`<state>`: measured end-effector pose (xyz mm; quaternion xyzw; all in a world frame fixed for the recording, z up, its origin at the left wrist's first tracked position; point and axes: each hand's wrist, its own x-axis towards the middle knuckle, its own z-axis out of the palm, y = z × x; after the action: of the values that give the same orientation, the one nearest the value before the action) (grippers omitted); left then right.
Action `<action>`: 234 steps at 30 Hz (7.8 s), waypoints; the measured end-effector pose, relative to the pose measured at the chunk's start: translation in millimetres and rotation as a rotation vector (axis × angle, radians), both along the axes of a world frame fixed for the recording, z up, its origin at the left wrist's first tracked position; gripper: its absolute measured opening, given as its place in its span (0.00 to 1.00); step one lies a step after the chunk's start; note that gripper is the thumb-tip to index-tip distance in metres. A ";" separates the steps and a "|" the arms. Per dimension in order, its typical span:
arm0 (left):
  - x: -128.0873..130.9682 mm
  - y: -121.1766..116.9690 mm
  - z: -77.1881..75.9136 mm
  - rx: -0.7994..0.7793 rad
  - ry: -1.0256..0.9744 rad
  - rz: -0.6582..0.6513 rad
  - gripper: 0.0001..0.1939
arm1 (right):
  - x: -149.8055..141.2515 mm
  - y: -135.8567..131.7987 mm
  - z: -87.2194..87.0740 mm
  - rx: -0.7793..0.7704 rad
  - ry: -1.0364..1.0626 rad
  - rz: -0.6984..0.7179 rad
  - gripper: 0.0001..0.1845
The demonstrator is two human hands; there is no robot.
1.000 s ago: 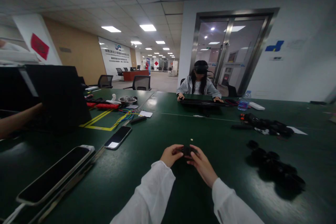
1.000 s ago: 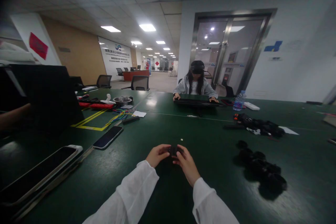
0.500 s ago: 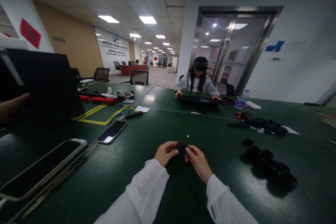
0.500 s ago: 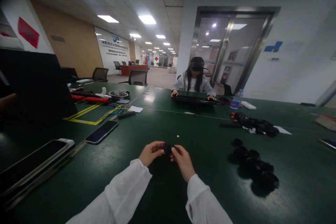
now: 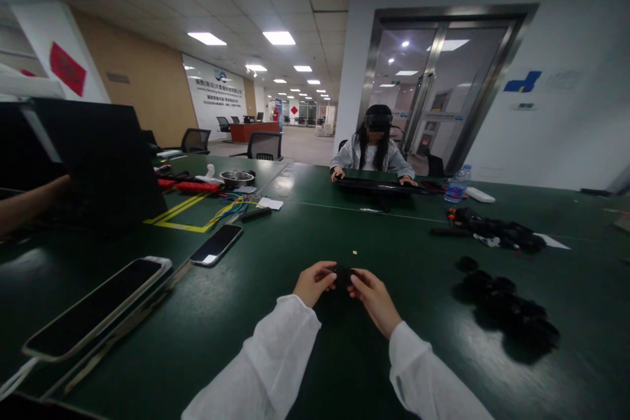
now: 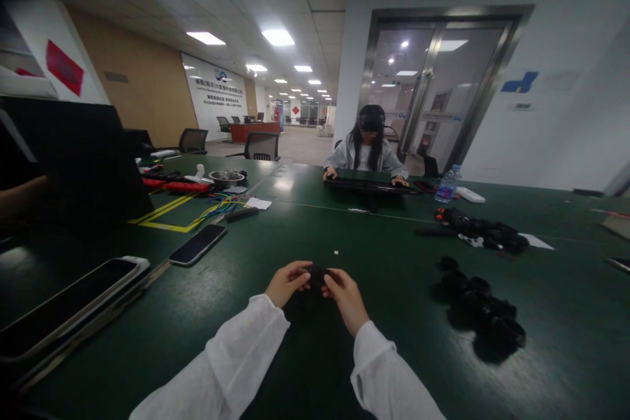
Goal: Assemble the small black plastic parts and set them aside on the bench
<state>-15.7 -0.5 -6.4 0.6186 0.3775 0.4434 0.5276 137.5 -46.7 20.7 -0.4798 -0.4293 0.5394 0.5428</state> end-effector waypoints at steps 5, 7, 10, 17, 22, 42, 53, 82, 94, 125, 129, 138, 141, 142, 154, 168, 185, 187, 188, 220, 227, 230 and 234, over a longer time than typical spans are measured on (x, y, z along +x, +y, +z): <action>0.5 0.4 2.0 0.003 0.056 -0.004 0.17 | 1.1 -0.3 -1.2 -0.003 0.025 0.017 0.16; 0.2 -0.4 1.8 0.002 0.047 -0.032 0.19 | 1.7 0.4 -2.8 0.008 0.060 0.020 0.16; -0.1 -2.3 1.7 0.025 -0.003 -0.073 0.22 | 2.3 1.1 -3.7 0.012 0.106 0.015 0.16; 0.3 -4.8 5.8 -0.011 0.016 -0.057 0.19 | 2.5 -1.3 1.0 -0.009 0.115 0.034 0.16; 2.3 -5.5 6.7 -0.006 0.082 -0.025 0.14 | 2.8 -0.8 -0.2 0.004 0.116 0.032 0.16; 0.6 -14.1 11.9 0.355 0.094 0.121 0.08 | 2.7 -1.1 -1.0 -0.006 0.072 0.055 0.15; 0.3 -9.9 7.6 0.273 0.137 0.100 0.13 | 5.6 4.4 -9.8 -0.004 0.144 0.075 0.15; -0.6 -10.2 10.6 0.215 0.249 0.214 0.20 | 7.8 1.8 -10.6 0.073 -0.017 0.194 0.15; -1.5 -7.9 2.9 0.283 0.180 0.080 0.16 | 4.7 0.8 -3.0 -0.010 0.124 0.080 0.15; 1.8 -18.6 13.0 0.466 0.226 0.122 0.16 | 7.6 3.9 -7.5 -0.012 0.177 0.089 0.14; 0.9 -15.8 11.9 0.448 0.273 0.179 0.16 | 9.3 4.6 -10.8 0.013 0.170 0.099 0.15; -1.3 -15.7 11.0 0.414 0.303 0.147 0.13 | 8.8 1.2 -6.8 0.027 0.133 0.170 0.15; -1.5 -13.9 10.4 0.390 0.279 0.132 0.14 | 8.1 2.7 -8.7 0.022 0.127 0.147 0.15; -1.4 -13.4 10.4 0.399 0.278 0.136 0.15 | 8.1 3.5 -9.8 0.022 0.134 0.133 0.15; -1.2 -13.9 8.7 0.290 0.256 0.094 0.13 | 9.0 2.4 -7.1 0.008 0.194 0.101 0.14; -0.6 -15.2 14.2 0.544 0.420 0.160 0.15 | 8.8 1.4 -7.7 0.030 0.105 0.173 0.13; -1.7 -16.2 8.9 0.509 0.441 0.081 0.24 | 7.0 1.5 -4.3 -0.018 0.205 0.081 0.14; -2.1 -15.4 7.9 0.507 0.442 0.075 0.24 | 6.7 1.0 -3.2 -0.018 0.204 0.083 0.13; -2.1 -15.1 7.3 0.507 0.441 0.069 0.24 | 6.8 1.1 -3.1 -0.017 0.206 0.082 0.13; -0.9 -19.1 14.3 0.587 0.575 0.042 0.14 | 10.8 5.7 -14.0 0.047 0.204 0.135 0.13; -1.6 -17.8 15.2 0.558 0.565 0.116 0.17 | 10.0 2.8 -9.0 0.023 0.144 0.139 0.14; -1.3 -18.8 16.5 0.584 0.464 0.187 0.16 | 9.0 3.3 -10.3 0.029 0.131 0.137 0.14; -1.4 -20.4 18.2 0.599 0.367 0.183 0.15 | 7.9 3.2 -11.4 0.038 0.120 0.148 0.13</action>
<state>-17.1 -20.9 11.7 0.7787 0.3731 0.4611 0.2043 145.5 -43.5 9.3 -0.4031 -0.4403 0.5975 0.5354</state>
